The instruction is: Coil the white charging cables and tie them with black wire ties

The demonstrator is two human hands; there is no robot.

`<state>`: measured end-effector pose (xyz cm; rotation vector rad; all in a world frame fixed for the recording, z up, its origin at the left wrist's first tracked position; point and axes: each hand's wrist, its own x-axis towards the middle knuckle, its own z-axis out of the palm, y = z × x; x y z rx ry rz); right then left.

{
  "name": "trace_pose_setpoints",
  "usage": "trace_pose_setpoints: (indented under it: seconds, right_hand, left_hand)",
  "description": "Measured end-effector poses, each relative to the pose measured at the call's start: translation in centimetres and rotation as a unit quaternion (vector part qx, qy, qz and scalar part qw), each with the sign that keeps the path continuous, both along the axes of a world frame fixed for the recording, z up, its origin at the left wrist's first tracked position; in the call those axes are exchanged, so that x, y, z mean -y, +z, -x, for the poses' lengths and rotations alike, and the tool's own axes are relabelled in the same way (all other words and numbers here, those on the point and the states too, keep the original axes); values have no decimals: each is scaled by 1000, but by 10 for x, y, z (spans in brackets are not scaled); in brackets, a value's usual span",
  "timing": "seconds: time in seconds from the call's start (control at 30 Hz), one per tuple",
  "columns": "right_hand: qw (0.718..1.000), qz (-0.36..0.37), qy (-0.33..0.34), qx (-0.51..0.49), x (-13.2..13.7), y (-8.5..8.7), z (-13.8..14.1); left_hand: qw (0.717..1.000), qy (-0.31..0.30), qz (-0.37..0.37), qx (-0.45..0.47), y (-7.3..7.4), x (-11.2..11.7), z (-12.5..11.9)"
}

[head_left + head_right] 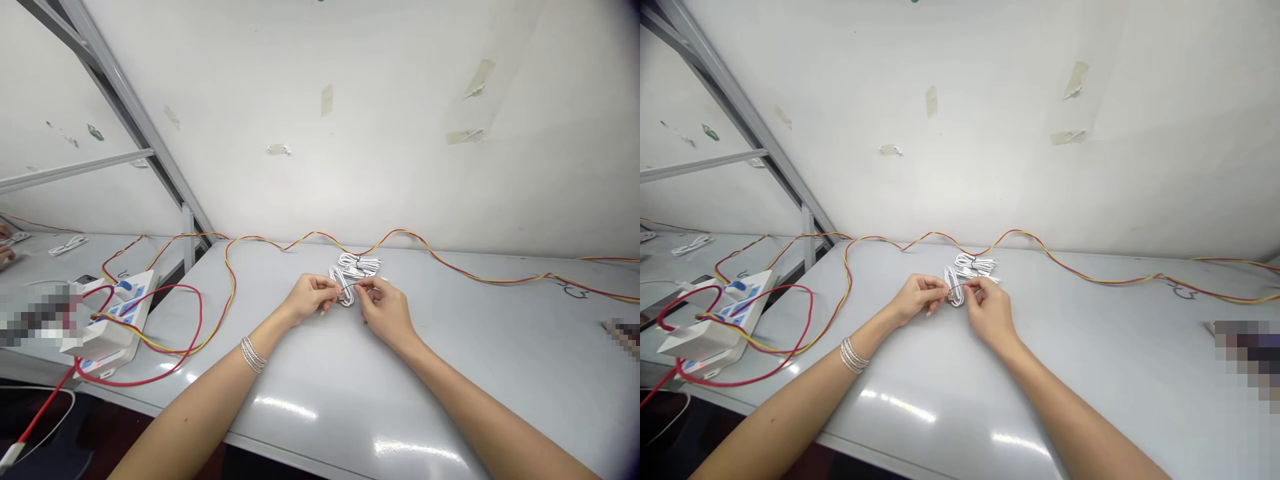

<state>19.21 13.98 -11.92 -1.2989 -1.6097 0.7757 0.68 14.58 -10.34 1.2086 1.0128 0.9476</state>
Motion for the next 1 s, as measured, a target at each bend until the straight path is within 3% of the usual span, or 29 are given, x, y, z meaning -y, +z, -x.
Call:
trace_pose_setpoints:
  seconds: [0.57, 0.77, 1.0]
  right_hand:
    - [998, 14, 41, -43, -2, -2, -1]
    - [993, 58, 32, -97, -4, -4, -1]
    - [995, 36, 49, -77, -2, -2, -2]
  left_hand:
    - [998, 23, 17, 57, 3, 0, -2]
    - [998, 22, 3, 52, 3, 1, -1]
    - [999, 16, 4, 36, 2, 0, -1]
